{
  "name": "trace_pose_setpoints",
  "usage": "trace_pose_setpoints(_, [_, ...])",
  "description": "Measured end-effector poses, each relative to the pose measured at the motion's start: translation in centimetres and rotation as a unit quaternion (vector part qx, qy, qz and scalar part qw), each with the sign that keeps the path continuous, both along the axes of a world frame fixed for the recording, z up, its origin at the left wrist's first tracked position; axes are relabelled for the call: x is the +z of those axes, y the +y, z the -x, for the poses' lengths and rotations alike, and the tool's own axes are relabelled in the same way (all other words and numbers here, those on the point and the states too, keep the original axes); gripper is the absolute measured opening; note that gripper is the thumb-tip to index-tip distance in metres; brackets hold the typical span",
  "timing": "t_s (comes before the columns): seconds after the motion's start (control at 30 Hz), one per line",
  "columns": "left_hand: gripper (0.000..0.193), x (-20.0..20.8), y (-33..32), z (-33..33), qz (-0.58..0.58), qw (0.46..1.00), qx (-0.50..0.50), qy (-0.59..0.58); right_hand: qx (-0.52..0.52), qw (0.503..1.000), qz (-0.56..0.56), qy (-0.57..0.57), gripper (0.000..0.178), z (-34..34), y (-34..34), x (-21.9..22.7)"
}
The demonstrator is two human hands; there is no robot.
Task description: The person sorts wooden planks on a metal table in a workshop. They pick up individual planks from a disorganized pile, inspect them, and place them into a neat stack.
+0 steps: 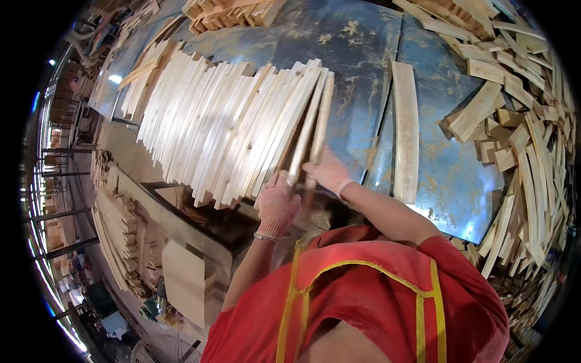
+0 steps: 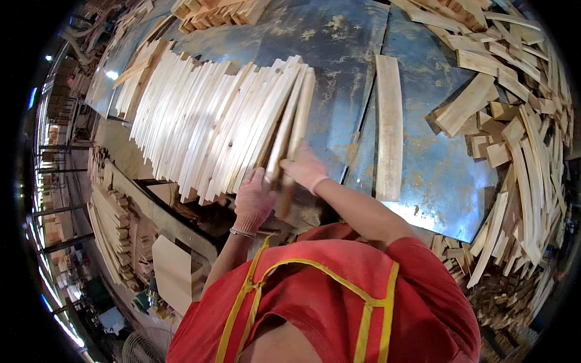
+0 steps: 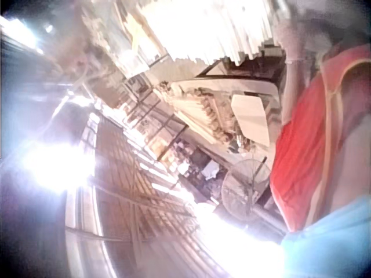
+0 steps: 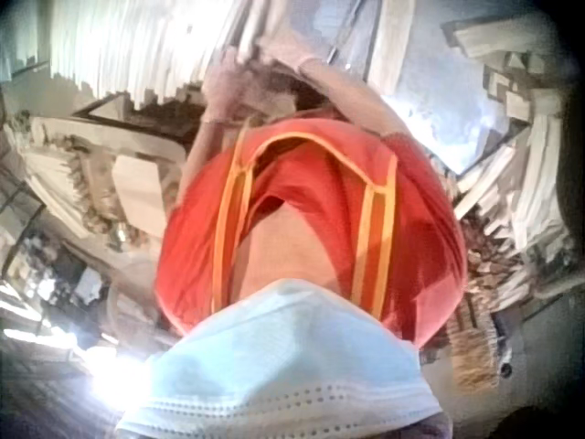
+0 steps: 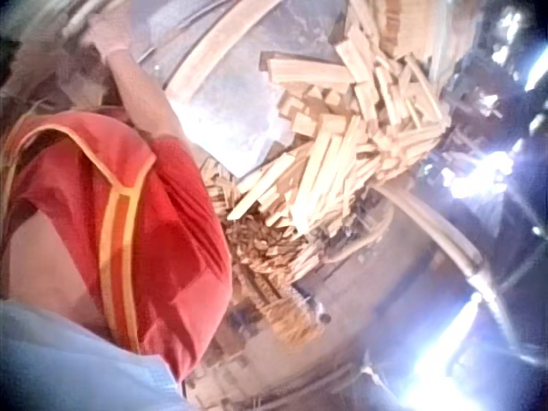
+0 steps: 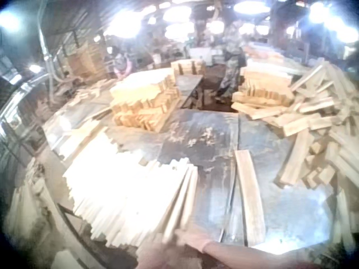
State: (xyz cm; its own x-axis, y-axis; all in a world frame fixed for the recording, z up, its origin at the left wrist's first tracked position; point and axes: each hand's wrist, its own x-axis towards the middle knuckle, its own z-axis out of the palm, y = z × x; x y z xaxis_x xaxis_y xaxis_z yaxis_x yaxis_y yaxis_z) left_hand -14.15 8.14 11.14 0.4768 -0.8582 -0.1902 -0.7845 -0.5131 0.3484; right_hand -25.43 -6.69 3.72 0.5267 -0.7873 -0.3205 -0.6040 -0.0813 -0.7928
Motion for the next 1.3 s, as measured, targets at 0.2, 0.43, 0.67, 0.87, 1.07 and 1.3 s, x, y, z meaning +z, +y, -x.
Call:
trace_pose_setpoints(0.2, [0.078, -0.7, -2.3, 2.3, 0.107, 0.994, -0.032, -0.003, 0.172, 0.968, -0.156, -0.099, 0.082, 2.4, -7.9, 2.2])
trace_pose_setpoints(0.43, [0.09, -3.5, -9.2, 14.2, -0.015, 0.987, -0.162, -0.004, -0.474, 0.859, 0.172, 0.092, 0.083, 27.1, -22.2, 3.8])
trace_pose_setpoints(0.67, [0.106, -5.2, -18.7, 27.7, -0.008, 0.976, -0.211, -0.048, -0.665, 0.738, -0.099, 0.063, 0.087, 37.3, -31.2, 2.0])
trace_pose_setpoints(0.87, [0.096, -6.6, -20.2, 30.4, -0.034, 0.987, -0.151, -0.046, -0.639, 0.742, -0.098, -0.178, 0.058, 39.6, -37.0, -2.7])
trace_pose_setpoints(1.07, [0.091, -5.0, -18.3, 24.4, 0.088, 0.826, 0.093, 0.549, -0.435, 0.852, -0.129, -0.263, 0.04, 36.8, -28.7, -0.4])
trace_pose_setpoints(1.3, [0.068, -8.9, -13.3, 19.1, 0.068, 0.721, 0.075, 0.686, -0.085, 0.986, -0.088, -0.109, 0.066, 29.2, -8.0, 3.3])
